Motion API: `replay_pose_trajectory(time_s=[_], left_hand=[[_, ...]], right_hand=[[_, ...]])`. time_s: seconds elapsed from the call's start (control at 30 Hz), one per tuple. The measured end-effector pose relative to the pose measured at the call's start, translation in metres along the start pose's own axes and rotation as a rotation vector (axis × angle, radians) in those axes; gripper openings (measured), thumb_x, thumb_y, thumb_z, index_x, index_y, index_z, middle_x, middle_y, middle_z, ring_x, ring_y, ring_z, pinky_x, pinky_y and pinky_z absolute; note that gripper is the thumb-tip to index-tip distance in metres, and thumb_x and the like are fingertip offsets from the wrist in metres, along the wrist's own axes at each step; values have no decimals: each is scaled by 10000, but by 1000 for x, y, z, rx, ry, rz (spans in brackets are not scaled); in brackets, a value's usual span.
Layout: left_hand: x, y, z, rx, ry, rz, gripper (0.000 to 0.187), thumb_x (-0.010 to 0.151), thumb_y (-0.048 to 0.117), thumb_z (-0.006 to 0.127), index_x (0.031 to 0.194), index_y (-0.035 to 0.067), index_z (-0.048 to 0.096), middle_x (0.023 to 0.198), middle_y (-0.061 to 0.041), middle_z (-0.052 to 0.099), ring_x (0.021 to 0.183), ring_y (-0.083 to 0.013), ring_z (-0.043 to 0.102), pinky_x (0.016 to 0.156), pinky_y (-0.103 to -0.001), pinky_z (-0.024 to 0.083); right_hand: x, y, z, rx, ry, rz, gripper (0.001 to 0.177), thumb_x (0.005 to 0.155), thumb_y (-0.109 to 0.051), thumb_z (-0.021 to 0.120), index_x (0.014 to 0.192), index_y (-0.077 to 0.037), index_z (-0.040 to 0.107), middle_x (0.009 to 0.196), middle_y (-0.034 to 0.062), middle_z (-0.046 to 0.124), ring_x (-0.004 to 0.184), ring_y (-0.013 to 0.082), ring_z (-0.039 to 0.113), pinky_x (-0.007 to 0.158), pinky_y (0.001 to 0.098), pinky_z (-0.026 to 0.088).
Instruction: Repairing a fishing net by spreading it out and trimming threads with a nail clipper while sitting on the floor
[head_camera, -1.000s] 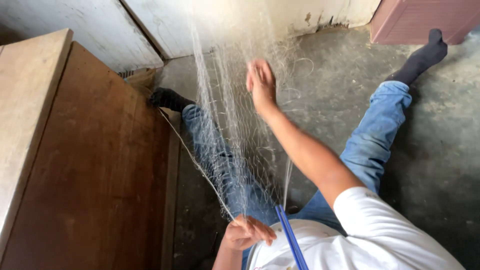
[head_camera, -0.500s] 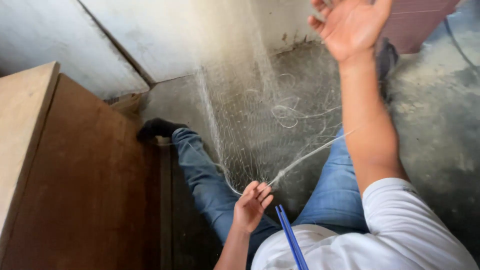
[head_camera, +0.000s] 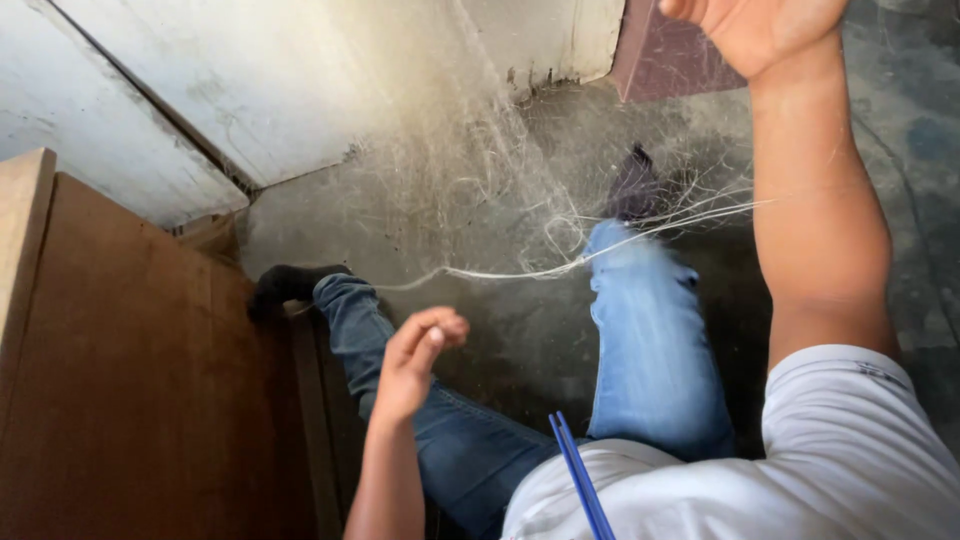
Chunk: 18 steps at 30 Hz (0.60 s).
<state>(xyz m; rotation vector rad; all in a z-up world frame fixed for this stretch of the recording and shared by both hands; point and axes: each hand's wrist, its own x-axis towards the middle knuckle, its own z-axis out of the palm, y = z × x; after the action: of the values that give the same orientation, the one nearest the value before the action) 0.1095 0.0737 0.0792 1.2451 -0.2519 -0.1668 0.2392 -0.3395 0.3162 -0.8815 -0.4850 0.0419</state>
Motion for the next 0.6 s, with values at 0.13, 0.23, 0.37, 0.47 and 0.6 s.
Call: replay_pose_trajectory(time_s=[0.13,0.23,0.37,0.47,0.6], left_hand=[[31,75,45,200,-127,278,278,1012,133,582,1249,7,652,1094,-161,728,1010,-259,723,920,-411,602],[65,100,84,146,-218,372,367,1062,219,573,1379,39,528,1300,-135,644,1232,-233,632,1034,-381,560],[110,130,143,308,-232,546,626,1118,374,541,1611,143,233,1686,-150,310,1607,-331,317,1297,-505,379],[153,110,146,684,-240,712,624,1142,363,553,1638,174,224,1712,-59,292,1501,-339,545,1250,-515,495],[167,112,147,923,-132,643,380,1039,204,577,1413,158,527,953,-37,682,691,-169,662,669,-314,513]], right_hand=[[-6,-6,16,-36,-22,28,804,717,-647,577,1268,-72,680,1225,179,691,1149,375,662,1032,544,557],[-15,7,43,40,-106,48,758,785,-621,561,1235,-21,673,1200,165,685,1113,361,669,1035,559,550],[-15,41,30,233,-442,56,753,1015,-667,415,1435,-91,656,1281,161,647,1213,378,612,1211,646,443],[-6,40,33,231,-558,117,780,1009,-695,335,1402,-95,641,1250,117,655,1197,326,615,1194,589,427],[11,20,0,234,-455,125,731,927,-716,380,1148,-91,690,1083,96,670,1103,312,633,1089,591,474]])
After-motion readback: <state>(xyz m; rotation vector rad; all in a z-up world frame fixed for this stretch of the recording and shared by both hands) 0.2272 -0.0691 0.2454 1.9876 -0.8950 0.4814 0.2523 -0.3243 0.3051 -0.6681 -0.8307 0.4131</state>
